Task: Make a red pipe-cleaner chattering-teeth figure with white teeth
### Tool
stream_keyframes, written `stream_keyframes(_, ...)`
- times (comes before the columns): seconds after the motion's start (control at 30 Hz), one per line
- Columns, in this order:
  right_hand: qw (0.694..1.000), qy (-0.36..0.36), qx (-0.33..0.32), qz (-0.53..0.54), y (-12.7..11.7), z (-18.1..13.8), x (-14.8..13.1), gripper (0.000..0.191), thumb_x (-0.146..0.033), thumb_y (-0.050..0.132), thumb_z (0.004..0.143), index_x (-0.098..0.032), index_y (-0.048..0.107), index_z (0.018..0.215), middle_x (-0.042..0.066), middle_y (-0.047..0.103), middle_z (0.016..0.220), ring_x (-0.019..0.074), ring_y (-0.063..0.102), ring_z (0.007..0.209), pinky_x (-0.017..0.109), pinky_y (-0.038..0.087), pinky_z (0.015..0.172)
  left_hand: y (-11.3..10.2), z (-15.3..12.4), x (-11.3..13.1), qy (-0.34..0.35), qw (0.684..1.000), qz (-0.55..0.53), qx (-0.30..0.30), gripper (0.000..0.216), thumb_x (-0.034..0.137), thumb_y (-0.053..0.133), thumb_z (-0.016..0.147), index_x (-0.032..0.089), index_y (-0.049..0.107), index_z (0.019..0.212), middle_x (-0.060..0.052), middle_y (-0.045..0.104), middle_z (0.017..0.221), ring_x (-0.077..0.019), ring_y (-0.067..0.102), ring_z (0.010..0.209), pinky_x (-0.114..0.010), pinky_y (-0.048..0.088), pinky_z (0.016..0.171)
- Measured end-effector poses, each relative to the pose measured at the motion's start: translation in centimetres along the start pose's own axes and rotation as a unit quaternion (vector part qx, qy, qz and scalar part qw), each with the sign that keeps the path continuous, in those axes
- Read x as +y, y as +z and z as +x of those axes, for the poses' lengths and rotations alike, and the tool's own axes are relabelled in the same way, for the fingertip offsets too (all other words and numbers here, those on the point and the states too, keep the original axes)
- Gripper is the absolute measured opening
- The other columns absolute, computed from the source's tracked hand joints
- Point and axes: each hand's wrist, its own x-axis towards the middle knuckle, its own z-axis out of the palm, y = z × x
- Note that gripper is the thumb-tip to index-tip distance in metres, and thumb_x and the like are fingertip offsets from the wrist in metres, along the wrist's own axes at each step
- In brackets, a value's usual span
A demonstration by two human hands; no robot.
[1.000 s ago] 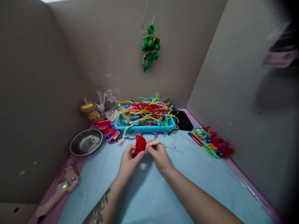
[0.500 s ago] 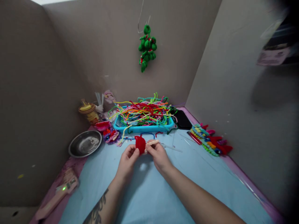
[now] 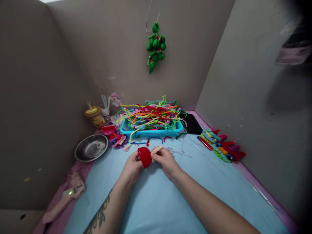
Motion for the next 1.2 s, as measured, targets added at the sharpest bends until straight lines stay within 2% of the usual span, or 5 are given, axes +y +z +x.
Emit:
stream_keyframes(0.17,1.0,0.02,-0.002,0.014,-0.13,0.11,0.07,0.029,-0.033,0.078,0.057,-0.017,0.056,0.067,-0.003,0.056,0.059,0.0111,0.049,0.056,0.027,0.039,0.061,-0.38,0.47,-0.34,0.039,0.998,0.041,0.005,0.033,0.006,0.08,0.045,0.013,0.068,0.075,0.0,0.069,0.065,-0.0124,0.06,0.06,-0.023,0.047,0.064)
stream_keyframes(0.5,1.0,0.02,0.004,-0.003,-0.23,0.16,0.38,0.027,-0.032,0.077,0.057,-0.018,0.056,0.068,-0.003,0.057,0.062,0.011,0.049,0.056,0.026,0.04,0.06,-0.55,0.41,-0.43,0.01,0.999,0.031,-0.038,0.032,0.016,0.08,0.055,0.013,0.064,0.082,0.0,0.065,0.074,-0.0101,0.054,0.063,-0.022,0.043,0.066)
stream_keyframes(0.7,1.0,0.022,0.007,-0.013,-0.22,0.13,0.41,0.027,-0.031,0.076,0.056,-0.018,0.056,0.067,-0.003,0.057,0.063,0.011,0.049,0.056,0.026,0.04,0.06,-0.58,0.29,-0.39,0.03,0.995,0.081,-0.053,0.029,0.017,0.078,0.058,0.013,0.061,0.081,0.002,0.06,0.07,-0.0089,0.048,0.061,-0.02,0.038,0.059)
stream_keyframes(0.9,0.999,0.028,0.006,-0.018,-0.05,0.08,0.58,0.029,-0.034,0.077,0.055,-0.018,0.056,0.067,-0.003,0.056,0.06,0.0115,0.049,0.056,0.026,0.04,0.059,-0.79,0.22,-0.22,0.021,0.991,0.117,-0.065,0.025,0.021,0.075,0.061,0.012,0.06,0.079,0.002,0.057,0.069,-0.0097,0.047,0.061,-0.021,0.038,0.059)
stream_keyframes(1.2,1.0,0.01,0.019,-0.013,-0.02,-0.07,0.7,0.027,-0.031,0.076,0.058,-0.018,0.054,0.069,-0.004,0.056,0.061,0.012,0.05,0.057,0.027,0.04,0.062,-0.55,0.03,0.13,0.036,0.985,0.165,-0.043,0.015,0.026,0.072,0.062,0.013,0.065,0.068,0.002,0.058,0.057,-0.0123,0.049,0.054,-0.023,0.039,0.056)
